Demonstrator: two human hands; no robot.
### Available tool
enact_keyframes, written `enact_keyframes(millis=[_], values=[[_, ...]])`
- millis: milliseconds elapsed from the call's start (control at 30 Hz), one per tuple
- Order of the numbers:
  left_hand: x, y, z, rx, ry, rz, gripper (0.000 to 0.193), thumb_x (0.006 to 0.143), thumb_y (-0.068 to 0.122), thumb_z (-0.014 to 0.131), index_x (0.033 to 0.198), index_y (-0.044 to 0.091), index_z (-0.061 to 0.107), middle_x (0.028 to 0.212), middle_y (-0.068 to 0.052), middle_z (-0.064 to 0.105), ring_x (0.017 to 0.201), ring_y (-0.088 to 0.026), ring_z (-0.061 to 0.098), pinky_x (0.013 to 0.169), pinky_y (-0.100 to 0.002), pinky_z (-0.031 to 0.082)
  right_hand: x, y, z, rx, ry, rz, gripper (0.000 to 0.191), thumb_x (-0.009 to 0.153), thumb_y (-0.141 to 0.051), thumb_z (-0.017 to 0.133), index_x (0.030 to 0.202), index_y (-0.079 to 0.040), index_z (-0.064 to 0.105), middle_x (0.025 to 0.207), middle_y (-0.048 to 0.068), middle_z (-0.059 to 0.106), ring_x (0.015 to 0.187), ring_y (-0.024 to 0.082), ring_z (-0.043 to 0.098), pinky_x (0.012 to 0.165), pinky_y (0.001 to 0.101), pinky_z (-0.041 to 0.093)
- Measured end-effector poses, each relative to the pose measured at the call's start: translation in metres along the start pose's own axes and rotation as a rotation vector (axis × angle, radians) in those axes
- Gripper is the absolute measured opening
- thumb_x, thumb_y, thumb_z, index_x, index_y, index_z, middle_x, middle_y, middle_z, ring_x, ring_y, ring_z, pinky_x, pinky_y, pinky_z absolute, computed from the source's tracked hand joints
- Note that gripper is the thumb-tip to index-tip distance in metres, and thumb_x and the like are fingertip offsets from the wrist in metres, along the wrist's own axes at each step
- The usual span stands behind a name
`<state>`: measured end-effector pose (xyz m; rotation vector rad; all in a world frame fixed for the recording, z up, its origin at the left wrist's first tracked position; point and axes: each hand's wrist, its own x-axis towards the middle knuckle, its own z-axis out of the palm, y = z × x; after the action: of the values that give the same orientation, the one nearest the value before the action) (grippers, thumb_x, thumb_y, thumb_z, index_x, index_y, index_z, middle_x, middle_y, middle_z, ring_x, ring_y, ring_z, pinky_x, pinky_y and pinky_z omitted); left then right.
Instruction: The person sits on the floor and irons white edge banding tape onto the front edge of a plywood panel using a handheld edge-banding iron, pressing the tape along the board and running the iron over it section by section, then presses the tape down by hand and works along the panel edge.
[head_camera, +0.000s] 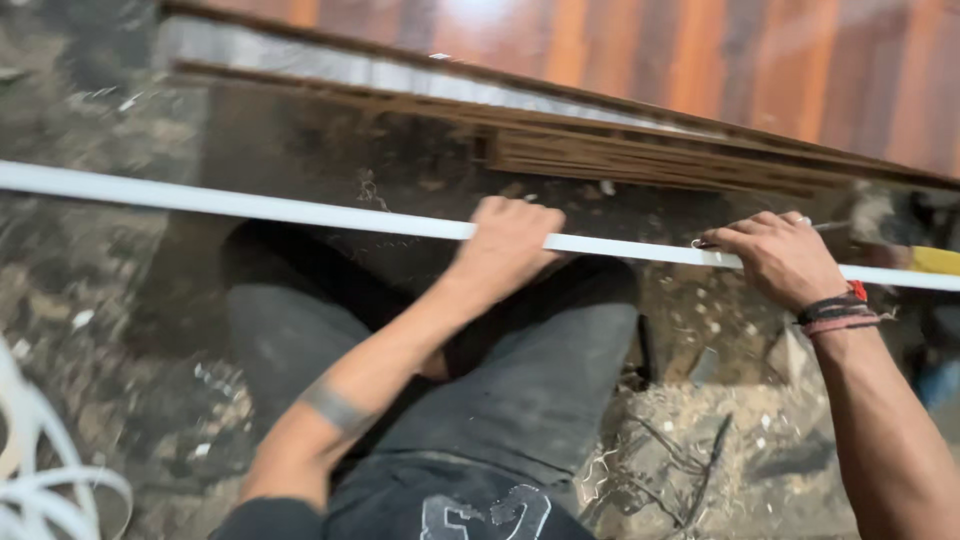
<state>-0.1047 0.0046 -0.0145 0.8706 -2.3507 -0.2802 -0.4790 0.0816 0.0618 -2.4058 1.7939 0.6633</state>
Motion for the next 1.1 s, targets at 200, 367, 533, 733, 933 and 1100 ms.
enact_keyframes(millis=[200,367,533,733,933,1100], values=[[-0.024,-0.047,-0.047,0.146,-0.076,0.005,0.038,0.078,0.045,0.081,0.085,0.013,0.06,0.078,-0.004,0.059,0.079,-0.026,0.061,0.075,-0.042,0.046,-0.034,0.052,0.034,-0.08,0.07,0.113,0.04,0.093,-0.008,0.058,0.123,-0.032,0.071,0.121,-0.007,0.074,0.115,0.016,0.065,0.101,0.0374,0.045],[-0.03,-0.052,-0.055,0.255,-0.12,0.032,0.039,0.079,0.045,0.08,0.084,0.013,0.059,0.08,-0.003,0.055,0.08,-0.024,0.059,0.072,-0.039,0.045,-0.045,0.065,0.036,-0.165,0.064,0.074,0.041,0.091,-0.011,0.06,0.123,-0.035,0.071,0.123,-0.01,0.073,0.115,0.014,0.063,0.103,0.0371,0.043],[-0.028,-0.052,-0.053,0.239,-0.132,0.036,0.039,0.082,0.046,0.08,0.084,0.014,0.058,0.079,-0.002,0.055,0.079,-0.023,0.058,0.07,-0.037,0.043,-0.05,0.056,0.031,-0.1,0.067,0.064,0.043,0.088,-0.012,0.064,0.124,-0.034,0.071,0.125,-0.011,0.072,0.11,0.012,0.062,0.101,0.0372,0.041],[-0.03,-0.052,-0.052,0.256,-0.142,0.04,0.039,0.082,0.047,0.079,0.085,0.014,0.059,0.081,-0.002,0.056,0.08,-0.023,0.059,0.069,-0.037,0.044,-0.03,0.026,0.007,-0.055,0.127,-0.012,0.042,0.085,-0.011,0.065,0.119,-0.032,0.072,0.121,-0.012,0.072,0.105,0.012,0.062,0.102,0.0395,0.04],[-0.03,-0.052,-0.051,0.24,-0.144,0.046,0.04,0.078,0.047,0.079,0.086,0.013,0.059,0.084,-0.003,0.058,0.085,-0.024,0.06,0.071,-0.038,0.045,0.039,-0.058,-0.029,-0.018,0.117,-0.249,0.042,0.081,-0.014,0.065,0.121,-0.027,0.07,0.11,-0.01,0.073,0.101,0.014,0.062,0.095,0.0375,0.041],[-0.037,-0.076,-0.078,0.261,-0.149,0.035,0.04,0.077,0.049,0.08,0.089,0.014,0.063,0.085,-0.003,0.06,0.086,-0.024,0.061,0.081,-0.041,0.045,0.048,-0.06,-0.054,-0.025,0.121,-0.27,0.042,0.085,-0.014,0.063,0.123,-0.029,0.071,0.112,-0.008,0.074,0.101,0.014,0.063,0.093,0.037,0.041]])
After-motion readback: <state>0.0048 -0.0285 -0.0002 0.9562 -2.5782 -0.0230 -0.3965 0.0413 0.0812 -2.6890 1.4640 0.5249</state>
